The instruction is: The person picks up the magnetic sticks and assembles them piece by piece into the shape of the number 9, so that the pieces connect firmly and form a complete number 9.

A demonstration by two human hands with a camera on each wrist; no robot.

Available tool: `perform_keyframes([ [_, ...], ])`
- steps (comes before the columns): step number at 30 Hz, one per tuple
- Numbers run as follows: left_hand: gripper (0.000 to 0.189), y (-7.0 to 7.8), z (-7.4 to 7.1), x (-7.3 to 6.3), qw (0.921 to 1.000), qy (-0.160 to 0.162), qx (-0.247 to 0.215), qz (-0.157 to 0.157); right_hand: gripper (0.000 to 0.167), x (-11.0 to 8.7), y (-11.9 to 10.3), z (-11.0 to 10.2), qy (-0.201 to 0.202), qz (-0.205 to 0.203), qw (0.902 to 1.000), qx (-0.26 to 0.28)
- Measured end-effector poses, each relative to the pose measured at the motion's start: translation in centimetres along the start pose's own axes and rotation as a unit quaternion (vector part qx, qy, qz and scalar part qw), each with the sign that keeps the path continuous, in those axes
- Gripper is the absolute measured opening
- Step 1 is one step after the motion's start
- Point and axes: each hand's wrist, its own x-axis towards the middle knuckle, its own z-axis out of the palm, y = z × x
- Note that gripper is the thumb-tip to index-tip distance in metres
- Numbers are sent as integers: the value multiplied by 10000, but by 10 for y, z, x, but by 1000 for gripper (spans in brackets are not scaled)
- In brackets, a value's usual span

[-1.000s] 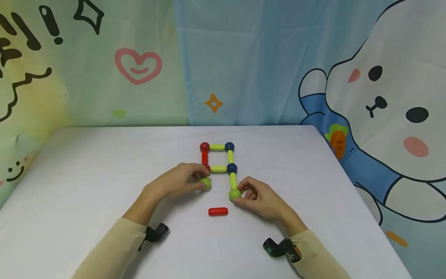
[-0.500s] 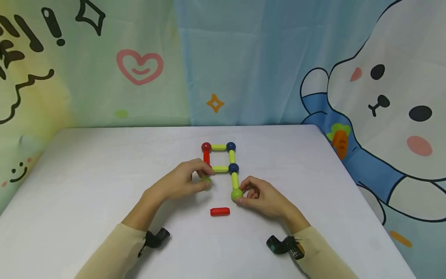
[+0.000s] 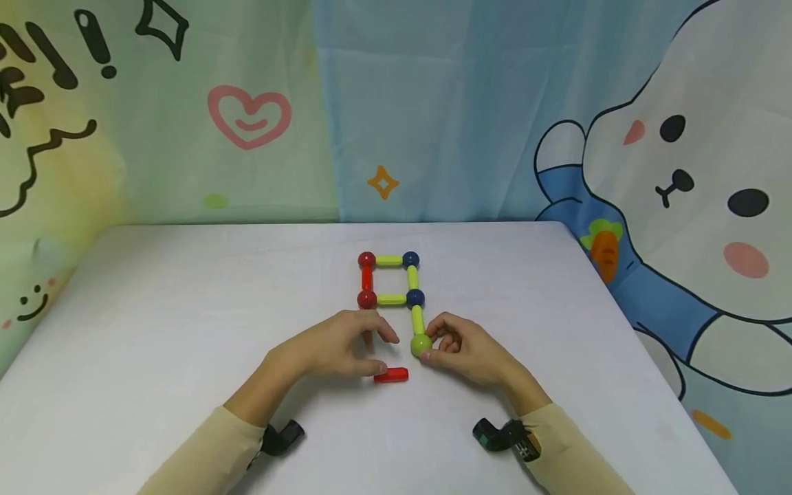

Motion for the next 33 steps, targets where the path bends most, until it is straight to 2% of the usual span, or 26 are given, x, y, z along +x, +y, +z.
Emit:
perform_keyframes([
  [6, 41, 7, 4, 0, 9971, -245, 604, -380, 34, -1, -1, 0, 19, 26, 10000, 43],
  [16, 35, 11, 8, 2, 9922, -307, 1128, -438, 34, -2, 0, 1, 55, 48, 9999, 100],
  [21, 30, 9, 8, 2, 9912, -399, 1167, -488, 35, -1, -2, 2, -6, 24, 9999, 148],
  [28, 24, 6, 14, 9, 9933, -561, 956, -323, 34, -2, -2, 1, 52, 65, 9999, 80],
  [33, 21, 6, 15, 11, 9927, -565, 1010, -350, 34, -2, -2, 0, 44, -10, 9999, 124],
])
